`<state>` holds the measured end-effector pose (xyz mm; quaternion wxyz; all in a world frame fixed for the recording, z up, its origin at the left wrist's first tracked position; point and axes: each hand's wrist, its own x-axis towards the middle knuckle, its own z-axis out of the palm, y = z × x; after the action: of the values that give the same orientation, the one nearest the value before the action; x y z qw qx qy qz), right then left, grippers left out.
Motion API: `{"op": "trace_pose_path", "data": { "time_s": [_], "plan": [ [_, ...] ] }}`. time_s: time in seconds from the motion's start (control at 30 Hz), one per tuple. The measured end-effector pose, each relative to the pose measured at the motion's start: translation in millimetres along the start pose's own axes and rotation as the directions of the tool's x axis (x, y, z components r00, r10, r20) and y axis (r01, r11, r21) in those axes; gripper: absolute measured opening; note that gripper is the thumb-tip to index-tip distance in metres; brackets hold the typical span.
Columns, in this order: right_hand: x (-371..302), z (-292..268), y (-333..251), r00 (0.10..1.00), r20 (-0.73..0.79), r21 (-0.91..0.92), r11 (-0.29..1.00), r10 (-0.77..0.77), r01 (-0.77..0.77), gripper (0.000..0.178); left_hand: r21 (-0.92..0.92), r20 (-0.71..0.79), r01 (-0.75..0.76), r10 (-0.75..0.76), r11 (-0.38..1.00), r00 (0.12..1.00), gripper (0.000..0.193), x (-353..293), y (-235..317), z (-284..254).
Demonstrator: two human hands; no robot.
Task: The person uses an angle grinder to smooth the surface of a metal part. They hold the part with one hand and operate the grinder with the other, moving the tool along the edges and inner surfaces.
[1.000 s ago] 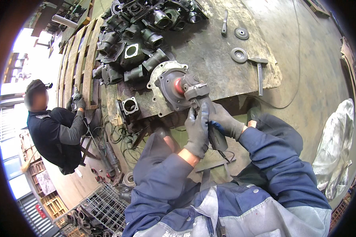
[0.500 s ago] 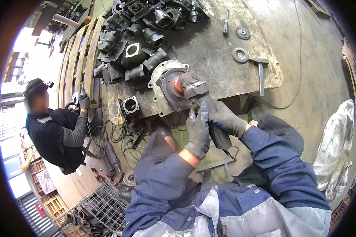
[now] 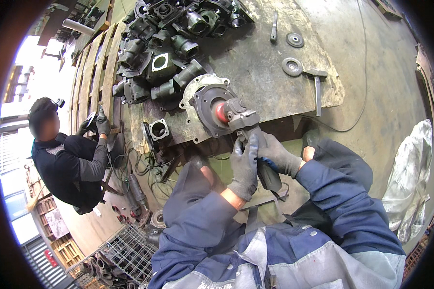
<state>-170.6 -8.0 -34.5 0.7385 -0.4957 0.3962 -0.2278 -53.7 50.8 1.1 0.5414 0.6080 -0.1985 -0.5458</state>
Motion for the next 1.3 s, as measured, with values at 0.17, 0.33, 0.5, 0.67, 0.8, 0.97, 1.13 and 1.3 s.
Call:
{"op": "trace_pose_path", "data": {
  "time_s": [0.17, 0.33, 0.5, 0.67, 0.8, 0.97, 1.13, 1.3],
  "plan": [
    [0, 4, 1, 0.991, -0.086, 0.011, 0.995, 0.101, -0.101, 0.038, 0.024, 0.023, 0.045, -0.046, 0.999, 0.999, 0.051, 8, -4, 0],
    [11, 9, -14, 0.993, -0.062, 0.041, 0.994, 0.102, -0.100, 0.037, -0.106, -0.022, 0.046, -0.049, 0.993, 0.999, 0.044, 19, 6, -3],
    [17, 16, -24, 0.989, -0.085, -0.004, 0.992, 0.122, -0.123, 0.038, 0.032, 0.002, 0.020, -0.021, 0.999, 1.000, 0.041, 22, 21, -7],
    [18, 11, -29, 0.994, -0.034, 0.088, 0.991, 0.099, -0.096, 0.040, -0.020, -0.028, 0.060, -0.061, 0.998, 0.998, 0.044, 23, 24, -3],
    [19, 11, -26, 0.999, 0.036, 0.057, 0.998, 0.021, -0.023, 0.040, -0.166, -0.042, 0.011, -0.018, 0.986, 0.999, 0.048, 13, 21, -3],
    [15, 13, -18, 0.998, -0.001, 0.007, 0.998, 0.056, -0.056, 0.041, -0.068, -0.012, -0.008, 0.007, 0.998, 1.000, 0.048, 12, 16, -7],
    [13, 9, -13, 0.999, 0.046, -0.056, 0.998, -0.025, 0.028, 0.044, 0.009, -0.047, -0.060, 0.060, 0.998, 0.997, 0.048, 6, 9, -8],
    [9, 14, 1, 1.000, -0.027, 0.060, 0.998, 0.014, -0.013, 0.041, -0.160, -0.013, 0.050, -0.053, 0.986, 0.999, 0.048, 8, -1, -8]
  ]
}}
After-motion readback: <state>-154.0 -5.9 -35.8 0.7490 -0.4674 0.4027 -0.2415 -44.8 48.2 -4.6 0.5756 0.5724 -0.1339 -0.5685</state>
